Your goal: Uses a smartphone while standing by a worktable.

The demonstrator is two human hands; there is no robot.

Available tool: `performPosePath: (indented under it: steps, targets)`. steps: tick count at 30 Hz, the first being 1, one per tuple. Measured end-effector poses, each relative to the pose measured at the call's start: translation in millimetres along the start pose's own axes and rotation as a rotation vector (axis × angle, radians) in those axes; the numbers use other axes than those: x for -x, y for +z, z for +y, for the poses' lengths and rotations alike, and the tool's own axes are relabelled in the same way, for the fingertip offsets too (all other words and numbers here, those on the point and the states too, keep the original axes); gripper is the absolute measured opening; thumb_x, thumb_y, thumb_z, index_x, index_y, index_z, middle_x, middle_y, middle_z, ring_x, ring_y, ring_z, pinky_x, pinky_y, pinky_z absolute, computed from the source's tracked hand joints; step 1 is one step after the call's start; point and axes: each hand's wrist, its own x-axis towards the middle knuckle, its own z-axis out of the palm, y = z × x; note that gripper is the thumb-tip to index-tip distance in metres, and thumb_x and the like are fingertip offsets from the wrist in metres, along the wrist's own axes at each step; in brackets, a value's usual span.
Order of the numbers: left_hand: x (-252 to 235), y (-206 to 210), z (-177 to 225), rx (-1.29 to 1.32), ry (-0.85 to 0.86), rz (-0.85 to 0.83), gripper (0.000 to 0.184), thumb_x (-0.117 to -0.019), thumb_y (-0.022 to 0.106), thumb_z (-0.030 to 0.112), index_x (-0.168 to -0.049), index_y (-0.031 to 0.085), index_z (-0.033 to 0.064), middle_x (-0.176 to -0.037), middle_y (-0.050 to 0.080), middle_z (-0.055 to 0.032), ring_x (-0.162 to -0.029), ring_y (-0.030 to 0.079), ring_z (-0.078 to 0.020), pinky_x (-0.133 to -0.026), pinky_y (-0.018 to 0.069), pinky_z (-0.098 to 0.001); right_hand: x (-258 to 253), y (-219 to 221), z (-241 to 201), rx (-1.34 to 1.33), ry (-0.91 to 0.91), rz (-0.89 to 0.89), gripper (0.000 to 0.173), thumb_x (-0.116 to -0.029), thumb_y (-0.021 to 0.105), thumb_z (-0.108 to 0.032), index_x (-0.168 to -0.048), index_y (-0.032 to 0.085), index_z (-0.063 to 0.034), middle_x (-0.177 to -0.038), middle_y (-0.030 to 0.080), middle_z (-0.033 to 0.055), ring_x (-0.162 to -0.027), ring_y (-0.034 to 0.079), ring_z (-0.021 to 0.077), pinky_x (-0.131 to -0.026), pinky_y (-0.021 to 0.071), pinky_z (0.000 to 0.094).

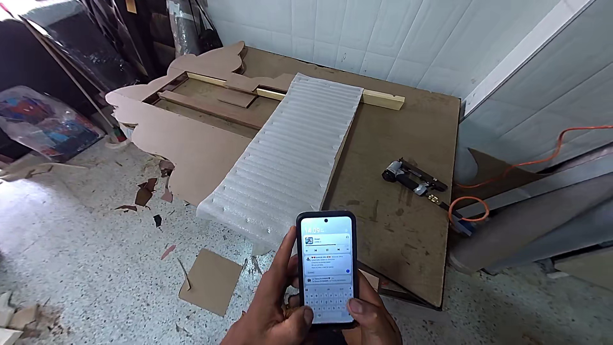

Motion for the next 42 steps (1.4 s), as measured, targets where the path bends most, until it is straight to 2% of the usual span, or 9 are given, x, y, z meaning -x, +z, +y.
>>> performPosePath:
  steps: [10, 14, 18, 21, 27, 31, 33, 37, 42]
  targets:
    - [22, -32, 5, -0.052, 0.017, 0.043, 0.093, -0.0988, 0.063, 0.035, -0.165, -0.001, 0.0222, -0.140, 0.058, -0.0161, -0.111, 0.069, -0.0272, -0.090, 0.0622, -0.0429, -14, 28, 26, 0.063, -0.001, 0.041, 0.050, -0.1048, 0.050, -0.020, -0.151, 0.038, -0.0034, -0.134, 0.062, 0.0191, -0.117, 0.066, 0.0312, -0.081, 0.0631, 0.0504]
    - [26, -43, 8, -0.116, 0.029, 0.047, 0.094, -0.0971, 0.064, 0.024, -0.165, 0.000, 0.0222, -0.139, 0.060, -0.0136, -0.109, 0.069, -0.0238, -0.089, 0.0620, -0.0403, -20, 45, 32, 0.225, 0.025, 0.127, 0.056, -0.0988, 0.067, -0.016, -0.146, 0.040, -0.0044, -0.124, 0.068, 0.0172, -0.103, 0.073, 0.0298, -0.071, 0.0663, 0.0461]
    - [30, -54, 13, -0.132, 0.058, 0.019, 0.093, -0.0985, 0.063, 0.036, -0.165, 0.000, 0.0216, -0.141, 0.058, -0.0135, -0.115, 0.067, -0.0238, -0.094, 0.0606, -0.0412, -26, 59, 41, 0.340, 0.022, 0.219, 0.059, -0.0930, 0.075, -0.014, -0.140, 0.043, 0.0006, -0.117, 0.070, 0.0209, -0.099, 0.074, 0.0323, -0.080, 0.0650, 0.0479]
    - [34, -60, 14, -0.121, 0.039, 0.057, 0.093, -0.0960, 0.064, 0.025, -0.165, 0.002, 0.0223, -0.139, 0.060, -0.0136, -0.111, 0.069, -0.0236, -0.090, 0.0617, -0.0404, -27, 63, 44, 0.275, 0.053, 0.156, 0.062, -0.0933, 0.075, -0.014, -0.143, 0.039, -0.0032, -0.120, 0.069, 0.0200, -0.097, 0.074, 0.0329, -0.067, 0.0665, 0.0467]
    - [37, -62, 14, -0.094, 0.030, 0.136, 0.094, -0.0963, 0.069, 0.031, -0.165, 0.005, 0.0220, -0.133, 0.063, -0.0135, -0.106, 0.071, -0.0241, -0.087, 0.0634, -0.0398, -25, 71, 45, 0.423, 0.068, 0.123, 0.068, -0.0895, 0.070, 0.000, -0.146, 0.031, 0.0003, -0.126, 0.066, 0.0113, -0.107, 0.071, 0.0219, -0.086, 0.0644, 0.0406]
    - [33, -57, 14, -0.106, 0.021, 0.125, 0.093, -0.0969, 0.067, 0.021, -0.165, 0.005, 0.0241, -0.135, 0.063, -0.0127, -0.106, 0.071, -0.0241, -0.087, 0.0633, -0.0400, -25, 66, 45, 0.353, 0.017, 0.100, 0.068, -0.0943, 0.072, -0.016, -0.148, 0.033, -0.0029, -0.128, 0.066, 0.0126, -0.108, 0.070, 0.0227, -0.087, 0.0635, 0.0406]
    - [32, -58, 14, -0.092, 0.046, 0.054, 0.091, -0.0985, 0.063, 0.031, -0.165, 0.002, 0.0243, -0.139, 0.060, -0.0131, -0.111, 0.069, -0.0241, -0.090, 0.0620, -0.0410, -23, 65, 43, 0.318, -0.005, 0.119, 0.063, -0.0956, 0.072, -0.017, -0.147, 0.037, -0.0050, -0.126, 0.067, 0.0132, -0.107, 0.071, 0.0237, -0.084, 0.0643, 0.0411]
    - [29, -52, 11, -0.093, 0.052, 0.020, 0.096, -0.0938, 0.066, 0.020, -0.165, 0.001, 0.0276, -0.140, 0.059, -0.0115, -0.111, 0.069, -0.0227, -0.090, 0.0617, -0.0390, -20, 61, 37, 0.305, -0.017, 0.161, 0.059, -0.0956, 0.072, -0.017, -0.144, 0.041, -0.0047, -0.124, 0.068, 0.0135, -0.104, 0.072, 0.0242, -0.078, 0.0655, 0.0409]
    - [25, -48, 11, -0.078, 0.046, -0.016, 0.093, -0.0980, 0.061, 0.041, -0.165, -0.002, 0.0237, -0.144, 0.056, -0.0142, -0.115, 0.067, -0.0252, -0.092, 0.0608, -0.0417, -15, 49, 30, 0.188, 0.006, 0.043, 0.064, -0.0966, 0.067, -0.012, -0.150, 0.032, -0.0073, -0.131, 0.064, 0.0171, -0.110, 0.070, 0.0310, -0.077, 0.0652, 0.0480]
